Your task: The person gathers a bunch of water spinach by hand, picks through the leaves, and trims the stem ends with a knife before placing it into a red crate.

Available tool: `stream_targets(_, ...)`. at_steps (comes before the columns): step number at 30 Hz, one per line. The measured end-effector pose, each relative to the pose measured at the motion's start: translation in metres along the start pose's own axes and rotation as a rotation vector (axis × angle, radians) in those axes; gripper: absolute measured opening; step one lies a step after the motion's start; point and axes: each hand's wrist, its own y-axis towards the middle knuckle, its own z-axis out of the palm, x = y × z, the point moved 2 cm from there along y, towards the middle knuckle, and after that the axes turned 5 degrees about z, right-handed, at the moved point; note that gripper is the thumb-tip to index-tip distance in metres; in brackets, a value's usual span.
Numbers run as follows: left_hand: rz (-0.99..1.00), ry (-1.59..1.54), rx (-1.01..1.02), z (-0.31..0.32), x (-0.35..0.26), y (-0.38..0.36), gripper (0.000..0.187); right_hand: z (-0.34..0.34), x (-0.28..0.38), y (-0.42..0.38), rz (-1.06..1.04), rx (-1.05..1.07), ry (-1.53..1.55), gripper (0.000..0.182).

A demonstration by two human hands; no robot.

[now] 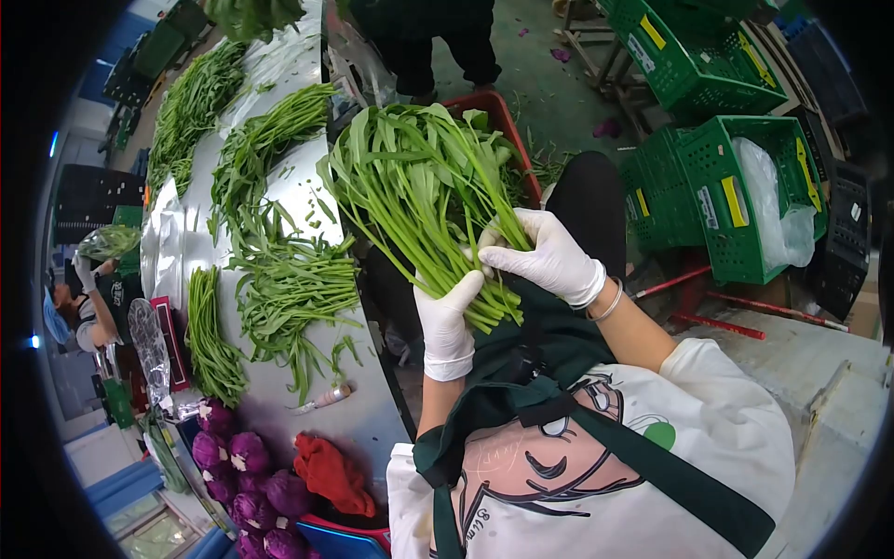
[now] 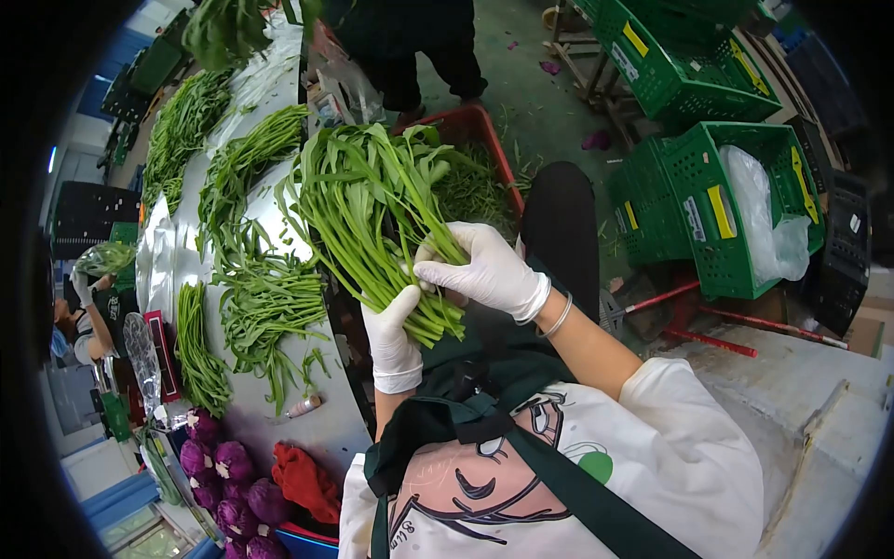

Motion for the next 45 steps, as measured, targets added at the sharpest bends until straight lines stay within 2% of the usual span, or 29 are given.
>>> stream_targets(3, -0.086, -0.127, 0.095, -0.007, 0.009, 0.0, 0.04, -0.003, 0.001, 0.001, 0.116, 0.151, 0.088, 0.013)
stream_targets(5, -0.08, -0.102, 0.137, -0.006, 0.009, -0.001, 0.031, -0.006, 0.002, 0.002, 0.168, 0.235, 0.104, 0.016)
stream_targets(8, -0.096, -0.088, 0.147, 0.0, 0.003, -0.004, 0.03, -0.003, 0.007, -0.001, 0.161, 0.291, 0.266, 0.018)
stream_targets(13, -0.117, -0.112, 0.174, 0.002, 0.0, -0.005, 0.031, -0.003, 0.005, -0.002, 0.138, 0.311, 0.278, 0.018)
stream_targets(14, -0.122, -0.142, 0.194, 0.0, 0.001, -0.005, 0.036, -0.003, 0.006, -0.002, 0.137, 0.312, 0.265, 0.018)
stream_targets(17, -0.128, -0.221, 0.232, -0.004, 0.001, -0.002, 0.046, -0.013, -0.012, 0.007, 0.182, 0.5, 0.624, 0.017)
stream_targets(18, -0.123, -0.242, 0.229, -0.003, 0.0, -0.003, 0.047, -0.011, -0.008, 0.006, 0.091, 0.485, 0.701, 0.018)
stream_targets(20, -0.109, -0.242, 0.214, -0.004, -0.001, -0.003, 0.047, -0.016, 0.005, 0.004, 0.1, 0.324, 0.418, 0.019)
stream_targets(23, -0.088, -0.17, 0.192, -0.007, 0.001, -0.001, 0.047, -0.013, 0.017, 0.005, -0.138, 0.072, 0.019, 0.024)
stream_targets(26, -0.071, -0.103, 0.167, -0.003, -0.004, -0.001, 0.046, -0.014, 0.014, 0.007, -0.087, -0.111, 0.043, 0.029)
stream_targets(27, -0.073, -0.085, 0.156, -0.001, -0.005, -0.001, 0.045, -0.012, 0.018, 0.004, -0.004, -0.071, 0.006, 0.025)
stream_targets(28, -0.075, -0.068, 0.146, 0.001, -0.005, -0.001, 0.044, -0.005, 0.019, 0.003, -0.073, -0.054, -0.047, 0.025)
stream_targets(30, -0.096, -0.011, 0.15, -0.004, -0.002, -0.001, 0.043, 0.001, 0.014, 0.0, 0.016, 0.005, 0.084, 0.023)
stream_targets(33, -0.071, -0.019, 0.116, -0.006, 0.0, 0.002, 0.044, -0.003, 0.014, 0.005, -0.089, -0.037, 0.023, 0.025)
stream_targets(37, -0.116, -0.083, 0.122, -0.016, 0.007, 0.005, 0.044, 0.0, 0.016, 0.005, -0.211, -0.05, 0.102, 0.025)
stream_targets(40, -0.076, -0.079, 0.087, -0.009, 0.001, 0.003, 0.044, -0.001, 0.015, 0.003, -0.177, -0.019, 0.259, 0.025)
stream_targets(42, -0.04, -0.125, 0.029, -0.005, -0.006, 0.002, 0.042, -0.001, 0.017, 0.002, -0.289, -0.07, 0.242, 0.023)
stream_targets(45, 0.002, -0.239, 0.005, -0.009, -0.009, 0.006, 0.036, -0.005, 0.029, -0.007, -0.298, -0.099, 0.429, 0.021)
